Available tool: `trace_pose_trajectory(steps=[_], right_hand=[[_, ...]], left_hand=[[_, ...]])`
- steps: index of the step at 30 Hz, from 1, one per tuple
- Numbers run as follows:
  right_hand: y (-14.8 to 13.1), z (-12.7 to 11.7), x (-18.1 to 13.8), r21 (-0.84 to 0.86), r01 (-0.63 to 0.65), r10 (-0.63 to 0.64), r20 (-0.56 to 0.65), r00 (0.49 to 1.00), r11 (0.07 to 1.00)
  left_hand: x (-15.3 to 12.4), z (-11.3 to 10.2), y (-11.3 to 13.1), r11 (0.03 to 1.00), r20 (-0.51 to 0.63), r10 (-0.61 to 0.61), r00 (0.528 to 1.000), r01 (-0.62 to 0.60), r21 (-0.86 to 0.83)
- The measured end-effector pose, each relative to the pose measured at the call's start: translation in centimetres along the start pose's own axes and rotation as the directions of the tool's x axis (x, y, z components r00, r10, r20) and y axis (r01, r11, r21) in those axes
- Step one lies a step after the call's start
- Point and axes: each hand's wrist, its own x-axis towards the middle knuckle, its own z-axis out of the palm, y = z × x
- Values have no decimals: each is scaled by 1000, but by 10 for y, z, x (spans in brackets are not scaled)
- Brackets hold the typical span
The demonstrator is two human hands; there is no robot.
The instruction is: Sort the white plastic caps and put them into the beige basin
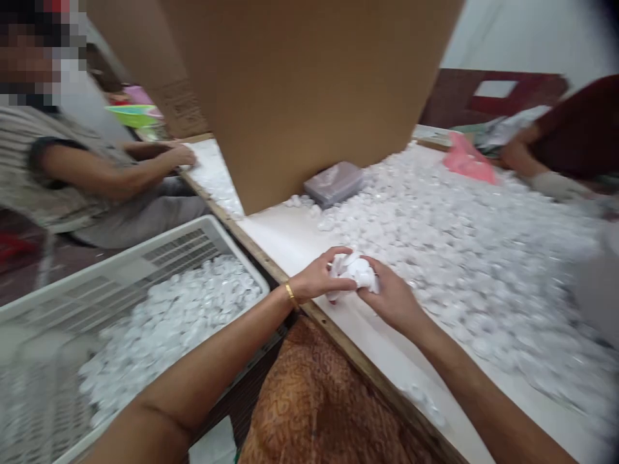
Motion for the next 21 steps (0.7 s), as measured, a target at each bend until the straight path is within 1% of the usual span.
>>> trace_pose_trajectory(steps=[3,6,8,10,11,12,13,14,15,16,17,19,21], right_hand=[[-31,11,15,-16,64,-64,11,998,998],[-77,39,29,23,188,-189,54,981,982],[-112,69,39,73,255,-263,119,958,964],[-144,107,48,135,283,-305,197,932,950],[-158,128,53,182,274,-315,266,911,944],[-169,149,56,233,219,-291,348,891,948],[-177,170,58,289,121,-242,432,869,950],[-184,189,60,347,2,-191,511,838,938],[-188,207,60,385,-108,-142,565,813,917],[-190,221,59,408,-183,-114,604,789,895],[-190,233,57,423,-232,-99,628,772,876],[-187,246,52,435,-253,-95,635,767,864],[-182,245,45,440,-238,-92,609,788,866]], left_hand=[[-20,-26,3,998,-65,36,997,-40,-54],[-60,-65,3,993,-207,76,975,-93,-74],[-95,-94,-3,990,-310,75,948,-107,-87],[-130,-124,-16,990,-401,28,916,-80,-114],[-147,-137,-26,988,-436,-14,900,-53,-143],[-162,-149,-37,984,-471,-65,880,-23,-179],[-176,-158,-50,976,-508,-124,852,12,-218],[-189,-164,-63,966,-550,-189,814,51,-255],[-199,-168,-77,953,-590,-253,766,91,-289],[-208,-170,-90,938,-624,-313,716,130,-322],[-215,-171,-102,921,-650,-368,665,166,-352],[-224,-169,-121,889,-677,-450,582,222,-400],[-228,-167,-130,880,-708,-475,522,262,-397]])
